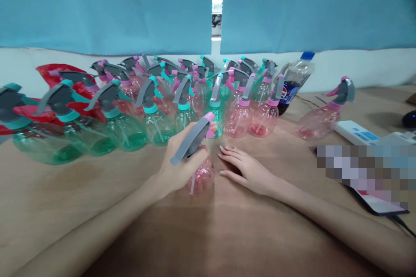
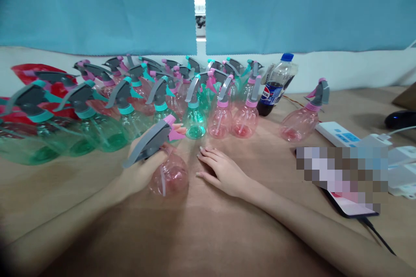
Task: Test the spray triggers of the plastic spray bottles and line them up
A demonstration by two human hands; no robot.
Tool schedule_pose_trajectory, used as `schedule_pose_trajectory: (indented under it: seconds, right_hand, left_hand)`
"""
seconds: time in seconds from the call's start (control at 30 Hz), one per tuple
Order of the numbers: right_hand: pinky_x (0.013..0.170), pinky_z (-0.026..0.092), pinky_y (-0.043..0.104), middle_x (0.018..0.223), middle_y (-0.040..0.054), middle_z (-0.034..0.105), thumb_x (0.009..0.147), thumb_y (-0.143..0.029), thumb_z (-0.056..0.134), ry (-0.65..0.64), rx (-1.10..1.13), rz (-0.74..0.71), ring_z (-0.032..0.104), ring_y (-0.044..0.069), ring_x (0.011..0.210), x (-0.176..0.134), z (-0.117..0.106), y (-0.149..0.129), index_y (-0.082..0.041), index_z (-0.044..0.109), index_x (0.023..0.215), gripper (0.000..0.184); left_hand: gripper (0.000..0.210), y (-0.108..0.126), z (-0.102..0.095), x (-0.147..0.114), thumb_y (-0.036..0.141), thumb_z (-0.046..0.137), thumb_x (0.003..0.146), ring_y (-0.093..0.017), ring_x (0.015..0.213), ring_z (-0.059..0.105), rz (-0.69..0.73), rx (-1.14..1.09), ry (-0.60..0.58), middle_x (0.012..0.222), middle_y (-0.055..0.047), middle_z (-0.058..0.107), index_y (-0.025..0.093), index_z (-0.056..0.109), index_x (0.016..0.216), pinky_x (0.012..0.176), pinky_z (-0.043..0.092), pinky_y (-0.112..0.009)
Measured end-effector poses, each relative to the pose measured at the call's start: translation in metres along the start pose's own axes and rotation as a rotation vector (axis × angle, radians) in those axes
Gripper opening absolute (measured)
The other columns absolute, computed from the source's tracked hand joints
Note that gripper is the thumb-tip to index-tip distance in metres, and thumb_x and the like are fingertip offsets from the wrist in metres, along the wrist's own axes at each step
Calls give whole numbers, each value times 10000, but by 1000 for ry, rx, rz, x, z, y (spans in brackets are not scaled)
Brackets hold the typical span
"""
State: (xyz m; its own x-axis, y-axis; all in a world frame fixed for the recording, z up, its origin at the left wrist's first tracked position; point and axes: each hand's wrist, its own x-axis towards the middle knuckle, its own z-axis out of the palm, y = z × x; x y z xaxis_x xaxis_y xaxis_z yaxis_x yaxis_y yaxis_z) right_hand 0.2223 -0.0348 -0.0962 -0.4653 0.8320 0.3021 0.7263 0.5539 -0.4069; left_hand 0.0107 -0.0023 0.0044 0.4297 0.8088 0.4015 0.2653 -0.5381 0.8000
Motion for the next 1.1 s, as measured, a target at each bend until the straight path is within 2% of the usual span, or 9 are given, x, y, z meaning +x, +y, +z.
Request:
schedule_pose_trajectory:
  seconds: [0.13, 0.4, 0.63, 0.87, 1.1]
  right_hand:
    - [1108, 375, 494, 1411, 134, 522, 951, -456, 482, 5, -7, -2, 430, 272, 1349, 0, 0, 0, -150, 537, 1338, 496]
    - [1122, 358, 486, 1416, 133, 517, 945, -455, 495, 8, -2, -3, 428, 267, 1350, 0, 1, 1, -152, 534, 1342, 500]
    - [1127, 348, 486, 1432, 134, 499, 947, -456, 492, 0, -7, -6, 423, 265, 1353, -1, 1, 2, -156, 526, 1347, 502]
    - [1125, 352, 477, 1423, 142, 508, 949, -461, 485, -5, -8, -6, 426, 265, 1351, 0, 0, 1, -138, 533, 1337, 507]
    - [1111, 367, 495, 1407, 137, 526, 954, -457, 476, 4, -2, -15, 428, 267, 1350, 1, -2, 0, -155, 526, 1347, 498]
  left_hand:
    - [295, -1, -1, -1, 144, 507, 746, -113, 541, 402, -8, 25, 7, 616, 61, 443, 209, 597, 1020, 535, 351, -246]
    - [197, 0, 0, 0, 115, 519, 732, -96, 543, 333, -19, 8, -8, 650, 68, 368, 214, 537, 902, 527, 303, -246]
    - [325, -1, 1, 1, 127, 506, 705, -101, 560, 399, -35, 24, -15, 654, 63, 410, 222, 554, 1012, 540, 336, -240]
    - [344, 0, 0, 2, 116, 531, 674, -106, 556, 445, -84, 90, -25, 685, 53, 489, 225, 558, 999, 526, 374, -232]
    - [524, 7, -1, 4, 156, 524, 680, -124, 544, 498, -104, 149, -46, 761, 31, 618, 256, 530, 1194, 537, 447, -240]
